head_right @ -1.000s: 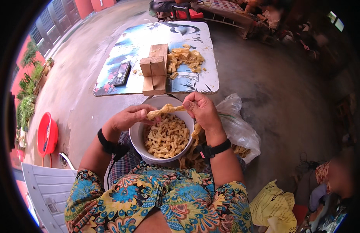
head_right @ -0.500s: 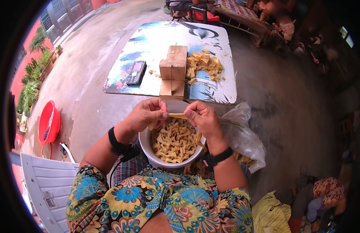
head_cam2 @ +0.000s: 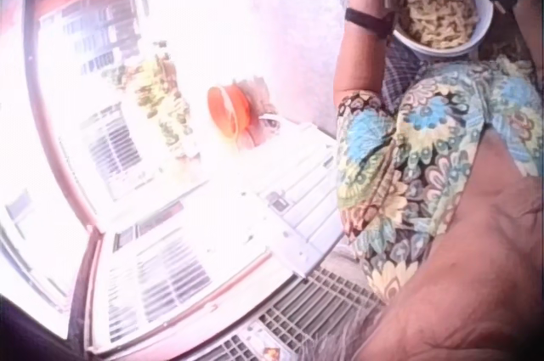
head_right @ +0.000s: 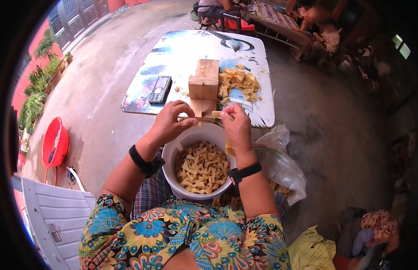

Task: The person sits on the floor and repeatedly picks up dried food strips from a white bowl, tears them into smaller pieces by hand, and places them back into the bowl. The person continues this repetitive tearing and sorting process throughout the clip.

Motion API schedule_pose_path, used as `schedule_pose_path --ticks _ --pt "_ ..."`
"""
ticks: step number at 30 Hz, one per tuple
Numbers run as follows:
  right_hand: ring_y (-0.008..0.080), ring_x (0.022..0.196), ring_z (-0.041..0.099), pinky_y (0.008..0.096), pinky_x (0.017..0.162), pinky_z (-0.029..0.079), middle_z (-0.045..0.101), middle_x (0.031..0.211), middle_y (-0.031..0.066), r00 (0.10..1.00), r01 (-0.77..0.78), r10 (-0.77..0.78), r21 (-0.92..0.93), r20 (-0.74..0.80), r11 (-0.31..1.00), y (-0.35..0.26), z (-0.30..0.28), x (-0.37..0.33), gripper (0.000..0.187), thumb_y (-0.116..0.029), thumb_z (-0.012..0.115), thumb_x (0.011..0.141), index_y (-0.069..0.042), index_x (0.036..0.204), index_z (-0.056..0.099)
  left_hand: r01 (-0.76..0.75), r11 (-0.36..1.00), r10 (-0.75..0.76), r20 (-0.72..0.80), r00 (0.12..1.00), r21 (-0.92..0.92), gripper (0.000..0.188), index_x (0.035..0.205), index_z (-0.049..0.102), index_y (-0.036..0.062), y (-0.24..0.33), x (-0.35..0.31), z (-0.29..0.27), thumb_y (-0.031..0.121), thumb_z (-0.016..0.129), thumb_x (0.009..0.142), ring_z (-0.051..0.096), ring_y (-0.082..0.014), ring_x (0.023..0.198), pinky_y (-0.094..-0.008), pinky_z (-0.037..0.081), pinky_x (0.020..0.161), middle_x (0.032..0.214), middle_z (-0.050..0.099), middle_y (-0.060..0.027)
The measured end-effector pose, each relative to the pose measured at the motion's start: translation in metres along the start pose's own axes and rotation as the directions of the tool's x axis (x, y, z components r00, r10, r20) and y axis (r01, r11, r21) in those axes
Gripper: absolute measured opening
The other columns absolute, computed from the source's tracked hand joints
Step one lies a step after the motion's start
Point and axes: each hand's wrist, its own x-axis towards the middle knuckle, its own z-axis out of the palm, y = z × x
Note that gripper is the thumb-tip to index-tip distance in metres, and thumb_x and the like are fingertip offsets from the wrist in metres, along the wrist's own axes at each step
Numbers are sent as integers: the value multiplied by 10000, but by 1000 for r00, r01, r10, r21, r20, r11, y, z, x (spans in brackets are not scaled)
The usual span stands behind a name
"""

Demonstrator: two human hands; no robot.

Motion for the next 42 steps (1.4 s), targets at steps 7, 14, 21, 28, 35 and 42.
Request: schedule_pose_path --ticks 7,14,21,28,35,42 --pt "20 602 449 167 542 375 539 755 -50 917 -299 75 552 391 778 -51 -22 -52 115 -137 597 929 -61 1001 551 -278 960 280 157 947 -38 443 1235 508 53 74 -13 -5 -40 589 809 662 -305 776 -357 523 688 835 644 -161" --pt "31 474 421 173 430 342 564 681 13 947 -291 110 660 302 692 -46 -73 -55 141 -132 599 919 -63 1030 547 -217 970 243 346 906 -113 448 1173 526 102 69 -36 -28 -91 505 769 662 -323 788 -374 534 677 1109 601 -178" --pt "142 621 594 275 530 475 631 786 53 918 271 -336 281 213 921 -62 -38 -83 135 -19 611 867 -71 988 637 478 676 -154 527 836 -561 572 1366 433 112 83 -30 -13 -91 371 835 558 -120 587 -256 448 473 1202 577 -157" --pt "241 718 631 316 656 514 645 835 98 725 688 -679 -67 114 723 -57 -23 -80 227 19 652 794 -77 1000 663 564 -85 79 559 825 -821 599 1462 270 50 80 -34 -4 -42 357 876 587 -100 594 -192 410 417 1241 555 -203" --pt "50 555 452 164 448 303 602 779 4 869 -488 9 852 495 191 -28 -14 -81 165 -152 682 864 -105 1020 655 339 -109 -181 354 918 -935 208 1091 593 7 61 -35 40 4 528 893 505 -47 587 -156 346 440 965 653 -95" --pt "21 528 445 158 458 322 591 706 -29 946 -318 253 731 203 603 -29 -11 -78 55 -113 672 873 -92 910 638 160 483 -130 110 985 -861 179 1045 691 -1 70 -41 49 31 567 920 581 -57 815 -177 464 639 1360 495 -50"
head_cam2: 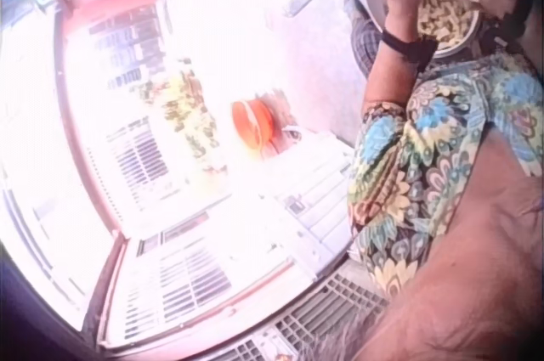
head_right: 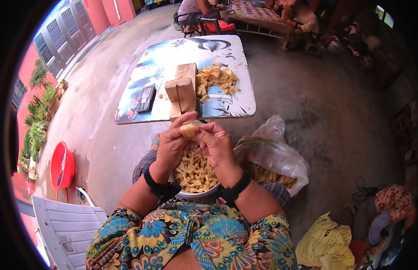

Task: The person sits on the floor and repeatedly picks up dried food strips from a white bowl, tears them into smaller pieces by hand, and places them back into the bowl. The person continues this repetitive tearing and sorting process throughout the clip.

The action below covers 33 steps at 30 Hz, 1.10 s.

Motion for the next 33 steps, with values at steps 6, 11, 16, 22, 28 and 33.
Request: schedule_pose_path --ticks 6,11,16,22,28,33 --pt "117 606 574 268 564 466 635 714 31 901 430 -344 -654 265 623 -9 -4 -2 72 -63 672 849 -26 883 620 -367 636 345 175 922 678 320 1027 702 73 -1 -3 -19 -77 664 747 640 -193 883 -281 513 740 1026 604 -86" --pt "188 640 595 294 629 488 626 735 100 840 525 -334 -794 427 306 -23 2 -11 147 -73 676 831 -11 906 565 -358 546 297 224 928 758 131 850 623 24 10 -14 -24 8 670 729 559 -263 686 -341 444 572 766 525 -93" --pt "91 614 548 223 581 443 598 726 13 903 392 -127 -669 410 631 -29 -11 -6 139 -116 660 874 -42 912 549 193 947 -244 183 952 258 121 889 548 8 4 -21 -23 123 584 879 583 -149 681 -270 458 594 747 562 -48" --pt "15 511 414 152 446 288 507 657 -50 971 93 -41 -215 234 972 -42 -48 11 129 -191 631 916 -81 891 568 489 859 -465 169 869 -151 129 921 553 23 23 -17 -27 151 546 929 636 -167 755 -299 545 714 839 620 -74" --pt "14 496 409 153 425 256 486 618 -53 983 -17 60 -241 173 970 -32 -36 12 178 -245 650 903 -91 879 563 511 855 -511 322 797 89 266 1091 529 20 23 -5 -56 169 628 893 649 -191 865 -297 517 794 915 640 -101" --pt "18 512 426 155 450 295 505 650 -53 970 -4 70 -271 234 963 -11 -25 16 140 -200 632 915 -89 878 554 512 857 -488 431 760 67 329 1141 494 23 14 21 -57 139 661 882 634 -143 796 -248 511 742 866 632 -57"
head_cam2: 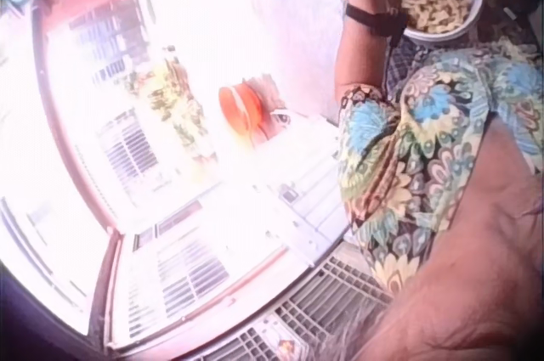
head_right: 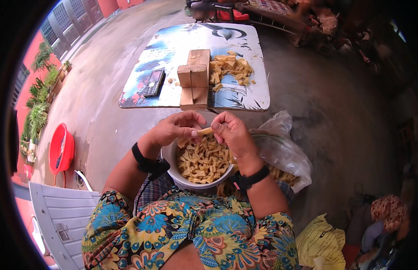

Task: The person sits on the floor and repeatedly picks up dried food strips from a white bowl, tears them into smaller pieces by hand, and places them back into the bowl. The person continues this repetitive tearing and sorting process throughout the clip.

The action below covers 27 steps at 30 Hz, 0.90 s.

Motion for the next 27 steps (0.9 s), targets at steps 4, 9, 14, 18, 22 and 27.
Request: schedule_pose_path --ticks 4,9,14,18,22,27 --pt "22 511 428 160 457 302 502 637 -56 998 28 -28 3 -64 1000 3 4 4 148 -214 639 910 -95 878 557 -50 957 29 -77 997 -287 206 972 515 54 -22 6 3 142 672 872 605 -124 666 -227 487 581 762 600 -36" --pt "17 464 386 147 416 271 479 600 -57 978 78 -56 102 -203 992 10 -18 14 154 -237 639 909 -104 881 566 -184 970 122 -344 931 -156 133 846 526 81 -19 3 -4 78 658 862 520 -112 517 -222 408 466 685 553 -19" --pt "25 446 356 166 407 253 488 607 -42 937 277 -253 72 -242 958 -27 -37 25 164 -244 651 900 -108 867 566 -289 955 286 -439 852 61 161 828 506 90 29 -34 -36 81 660 873 502 -52 516 -173 403 467 669 530 24" --pt "47 501 413 189 457 281 492 699 -34 979 198 -202 178 5 964 -22 29 21 256 -294 685 864 -89 874 532 -271 862 438 -360 824 428 219 1003 544 56 34 -40 1 237 635 919 545 -50 786 -193 452 660 850 572 -3" --pt "43 551 442 177 496 323 492 664 -43 978 207 -209 110 14 972 -22 49 23 183 -234 649 902 -84 919 545 -218 935 143 -263 954 -281 211 1015 513 52 15 -36 5 202 623 916 586 -122 655 -236 474 587 787 599 -50" --pt "41 565 437 174 510 337 503 672 -37 991 129 -130 -19 -26 991 -17 42 34 123 -164 620 920 -75 931 535 -239 896 150 -250 957 -374 158 952 510 85 6 -24 -6 145 645 895 558 -109 559 -213 426 470 726 594 -38"
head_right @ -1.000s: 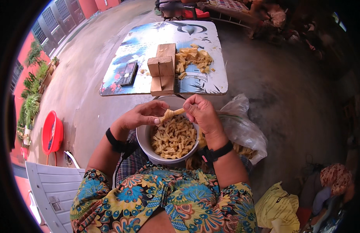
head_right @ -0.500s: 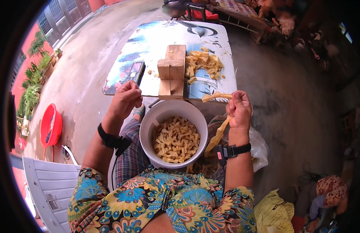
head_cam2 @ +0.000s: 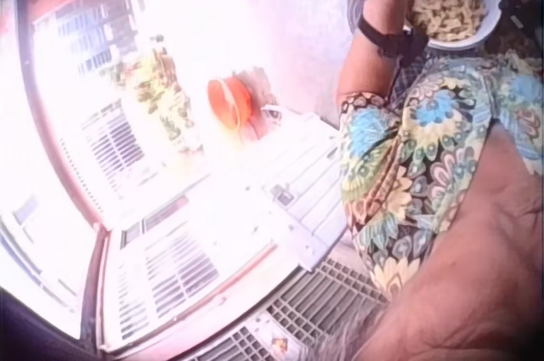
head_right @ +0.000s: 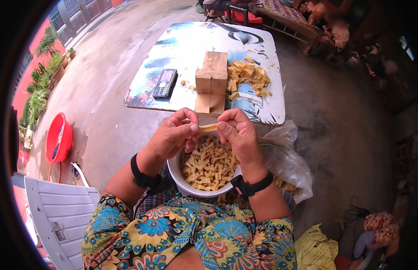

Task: The person sits on the floor and repeatedly picks up dried food strips from a white bowl, tears them into smaller pieces by hand, and places them back into the bowl. The person continues this repetitive tearing and sorting process throughout the clip.

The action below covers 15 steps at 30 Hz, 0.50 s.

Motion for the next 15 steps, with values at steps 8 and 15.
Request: schedule_pose_path --ticks 8,15 --pt "27 585 446 163 522 349 531 694 -39 997 -44 49 -87 65 995 13 -23 10 113 -130 627 911 -58 907 540 41 998 -39 -42 998 56 134 888 531 71 3 11 -11 93 662 871 430 -55 514 -191 328 443 665 502 21" --pt "45 553 441 183 513 360 522 669 -45 980 135 -170 -278 -105 951 33 -26 58 107 -128 615 919 -48 913 544 -111 927 179 -164 970 357 101 898 566 68 11 59 -33 125 649 893 467 -49 526 -194 363 471 683 537 26"
